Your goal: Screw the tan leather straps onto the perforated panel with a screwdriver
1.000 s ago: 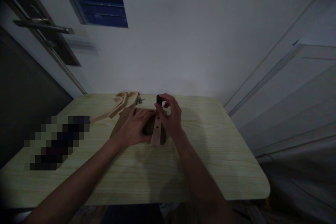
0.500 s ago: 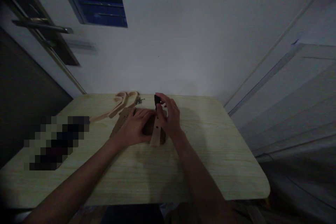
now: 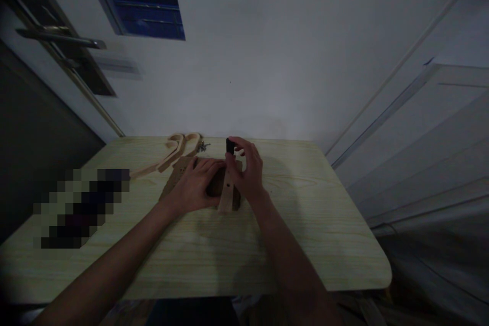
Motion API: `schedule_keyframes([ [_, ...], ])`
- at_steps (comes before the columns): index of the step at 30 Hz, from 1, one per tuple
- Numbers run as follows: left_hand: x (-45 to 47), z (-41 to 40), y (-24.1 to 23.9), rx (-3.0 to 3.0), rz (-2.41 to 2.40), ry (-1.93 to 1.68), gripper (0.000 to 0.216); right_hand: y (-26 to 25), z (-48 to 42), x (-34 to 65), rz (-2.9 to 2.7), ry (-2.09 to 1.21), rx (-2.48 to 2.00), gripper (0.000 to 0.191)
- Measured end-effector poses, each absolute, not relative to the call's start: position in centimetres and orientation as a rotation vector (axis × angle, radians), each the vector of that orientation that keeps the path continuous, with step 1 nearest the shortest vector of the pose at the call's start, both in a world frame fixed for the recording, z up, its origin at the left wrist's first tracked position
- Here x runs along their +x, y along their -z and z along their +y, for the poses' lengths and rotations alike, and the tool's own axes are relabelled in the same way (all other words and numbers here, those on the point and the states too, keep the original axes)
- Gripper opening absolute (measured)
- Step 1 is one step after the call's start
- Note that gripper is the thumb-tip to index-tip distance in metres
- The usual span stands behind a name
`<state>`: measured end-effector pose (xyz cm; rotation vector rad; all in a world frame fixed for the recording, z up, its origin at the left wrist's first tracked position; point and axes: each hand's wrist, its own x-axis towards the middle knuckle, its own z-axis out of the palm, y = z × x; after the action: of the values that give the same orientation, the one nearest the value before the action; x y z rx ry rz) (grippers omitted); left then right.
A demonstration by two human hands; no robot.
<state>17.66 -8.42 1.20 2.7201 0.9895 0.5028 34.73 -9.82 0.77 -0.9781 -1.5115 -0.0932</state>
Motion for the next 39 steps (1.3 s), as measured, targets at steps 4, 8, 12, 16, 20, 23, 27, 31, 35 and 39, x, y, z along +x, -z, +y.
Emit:
schedule_keyframes([
  [4,17.66,-8.51,-1.37,2.725,0.989,-0.485,0.074,-0.74,-9.85,34.67,-1.502,0.074,-0.948,0.026],
  [8,17.65,-8.56,-1.42,2.729,0.984,-0.497,0.075,-0.61,-9.66,34.63,-1.489,0.133,-0.952,0.028],
  [12,17.62,-8.48,-1.23,2.731,0.976,-0.515,0.076,-0.59,-9.50,34.71,-1.492,0.179,-0.951,0.028],
  [16,17.61,-8.41,-1.13,2.732,0.977,-0.491,0.076,-0.74,-9.42,34.82,-1.497,0.168,-0.965,0.026],
  [20,17.65,-8.41,-1.23,2.733,0.984,-0.491,0.075,-0.90,-9.45,34.85,-1.496,0.172,-0.976,0.025],
  [23,17.69,-8.41,-1.28,2.729,0.986,-0.491,0.076,-0.93,-9.56,34.80,-1.495,0.179,-0.980,0.025],
  [27,17.75,-8.42,-1.41,2.726,0.997,-0.489,0.076,-0.87,-9.69,34.76,-1.503,0.174,-0.977,0.027],
  [31,17.75,-8.52,-1.66,2.725,1.001,-0.477,0.074,-0.74,-9.62,34.81,-1.506,0.170,-0.991,0.029],
  [35,17.67,-8.51,-1.57,2.735,0.996,-0.473,0.075,-0.59,-9.41,34.84,-1.507,0.197,-1.002,0.029],
  [39,17.65,-8.40,-1.27,2.741,0.989,-0.488,0.078,-0.62,-9.34,34.79,-1.508,0.225,-0.988,0.029],
])
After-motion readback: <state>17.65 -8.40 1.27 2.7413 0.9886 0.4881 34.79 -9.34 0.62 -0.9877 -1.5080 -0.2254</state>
